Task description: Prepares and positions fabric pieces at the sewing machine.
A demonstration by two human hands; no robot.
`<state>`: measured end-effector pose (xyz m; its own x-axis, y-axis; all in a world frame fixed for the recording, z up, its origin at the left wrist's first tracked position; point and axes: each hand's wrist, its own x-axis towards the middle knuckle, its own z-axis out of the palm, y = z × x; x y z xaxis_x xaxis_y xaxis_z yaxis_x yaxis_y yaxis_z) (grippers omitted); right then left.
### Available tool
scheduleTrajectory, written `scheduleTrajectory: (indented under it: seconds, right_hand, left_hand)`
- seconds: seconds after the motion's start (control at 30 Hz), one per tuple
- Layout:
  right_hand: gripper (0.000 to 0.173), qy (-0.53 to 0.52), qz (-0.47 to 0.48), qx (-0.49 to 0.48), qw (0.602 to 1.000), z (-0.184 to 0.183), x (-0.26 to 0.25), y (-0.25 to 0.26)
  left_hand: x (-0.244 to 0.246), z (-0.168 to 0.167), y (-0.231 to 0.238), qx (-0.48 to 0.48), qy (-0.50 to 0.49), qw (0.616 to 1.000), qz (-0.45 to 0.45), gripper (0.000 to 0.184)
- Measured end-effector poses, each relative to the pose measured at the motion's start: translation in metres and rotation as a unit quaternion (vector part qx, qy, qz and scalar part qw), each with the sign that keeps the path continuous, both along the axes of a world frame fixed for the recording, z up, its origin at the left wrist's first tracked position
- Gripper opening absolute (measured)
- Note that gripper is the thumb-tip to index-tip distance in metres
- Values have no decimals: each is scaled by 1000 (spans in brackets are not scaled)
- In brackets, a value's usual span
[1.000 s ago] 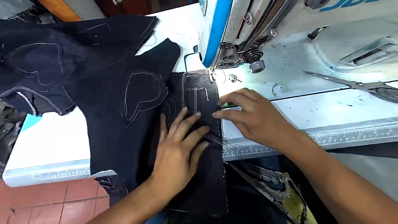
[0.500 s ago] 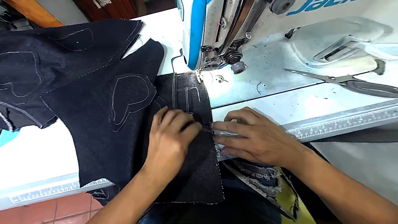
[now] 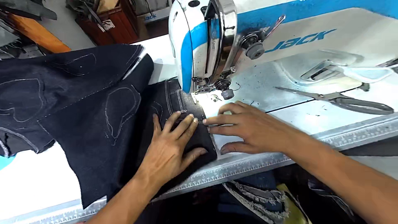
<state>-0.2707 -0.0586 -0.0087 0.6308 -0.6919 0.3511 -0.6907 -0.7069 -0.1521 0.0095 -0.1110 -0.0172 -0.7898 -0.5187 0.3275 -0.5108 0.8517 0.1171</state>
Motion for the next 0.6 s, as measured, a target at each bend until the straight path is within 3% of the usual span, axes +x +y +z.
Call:
scheduleTrajectory:
  seconds: [0.13,0.27,0.4,0.5,0.57,0.6]
  right_hand:
    - [59,0,29,6,1000,2,-12,-29]
    - [63,-6,8,-14,1000,-5,-17,-46]
    - [53,-14,-52,-58,997,-9,-13,-39]
    - [42,-39,-104,-74,991,-8,-11,-26]
    - [30,-131,-130,-55,981,-5,2,-2]
    - [24,-216,-121,-35,968,-4,15,17]
  left_hand:
    - [-8,5,-28,0,-32,999,-5,87]
    - [-17,11,-53,18,-50,999,-6,93]
    - [-23,15,-73,29,-50,998,-8,92]
    - [-30,31,-89,42,-107,993,-12,90]
    - [-38,65,-99,47,-205,978,-5,82]
    - [-43,86,-106,41,-249,968,11,69]
